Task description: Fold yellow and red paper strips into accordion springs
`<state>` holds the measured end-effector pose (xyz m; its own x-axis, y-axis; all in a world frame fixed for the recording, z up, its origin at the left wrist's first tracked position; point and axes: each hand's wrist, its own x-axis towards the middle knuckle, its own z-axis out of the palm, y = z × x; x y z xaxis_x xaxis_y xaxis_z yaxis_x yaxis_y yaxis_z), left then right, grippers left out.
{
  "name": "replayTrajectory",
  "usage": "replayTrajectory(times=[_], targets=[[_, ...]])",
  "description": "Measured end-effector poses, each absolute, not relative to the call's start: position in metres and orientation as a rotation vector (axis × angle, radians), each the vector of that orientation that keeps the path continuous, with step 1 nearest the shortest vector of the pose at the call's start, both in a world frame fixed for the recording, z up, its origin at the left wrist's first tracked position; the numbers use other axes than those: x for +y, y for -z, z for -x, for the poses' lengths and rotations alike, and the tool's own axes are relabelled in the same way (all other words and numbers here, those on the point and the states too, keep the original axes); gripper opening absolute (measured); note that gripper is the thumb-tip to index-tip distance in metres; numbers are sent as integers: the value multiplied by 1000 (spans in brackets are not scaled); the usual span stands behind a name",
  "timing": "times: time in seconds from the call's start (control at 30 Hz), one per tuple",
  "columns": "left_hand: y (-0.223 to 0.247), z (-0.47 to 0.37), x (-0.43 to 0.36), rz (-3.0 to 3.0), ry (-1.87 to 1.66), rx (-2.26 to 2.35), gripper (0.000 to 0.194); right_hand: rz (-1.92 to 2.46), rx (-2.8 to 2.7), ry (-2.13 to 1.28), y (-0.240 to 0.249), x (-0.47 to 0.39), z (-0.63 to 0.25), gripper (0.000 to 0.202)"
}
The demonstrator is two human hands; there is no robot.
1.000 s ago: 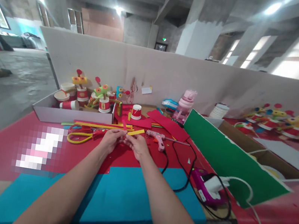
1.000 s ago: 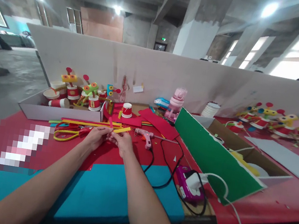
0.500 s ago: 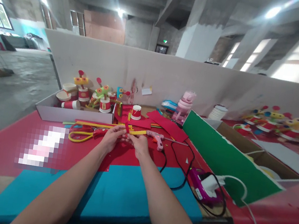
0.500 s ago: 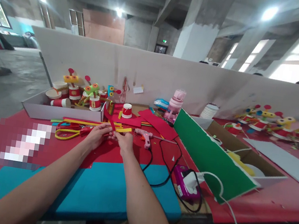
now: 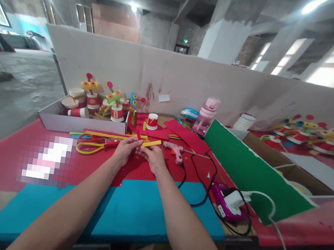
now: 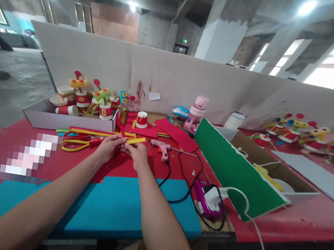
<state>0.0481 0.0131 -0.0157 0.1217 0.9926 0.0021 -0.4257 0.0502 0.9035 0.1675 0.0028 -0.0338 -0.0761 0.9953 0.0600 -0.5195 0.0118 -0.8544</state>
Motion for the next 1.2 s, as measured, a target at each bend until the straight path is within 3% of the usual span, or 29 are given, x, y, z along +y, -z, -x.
replayTrajectory(times=[0.67,1.2], targets=[[21,-47,18,-902,-1331,804,34,847,-769,-1246,32,7,-166,28],[26,-46,20,-1017,-1190,702,27,677,-660,-1407,31,7,-168,28]])
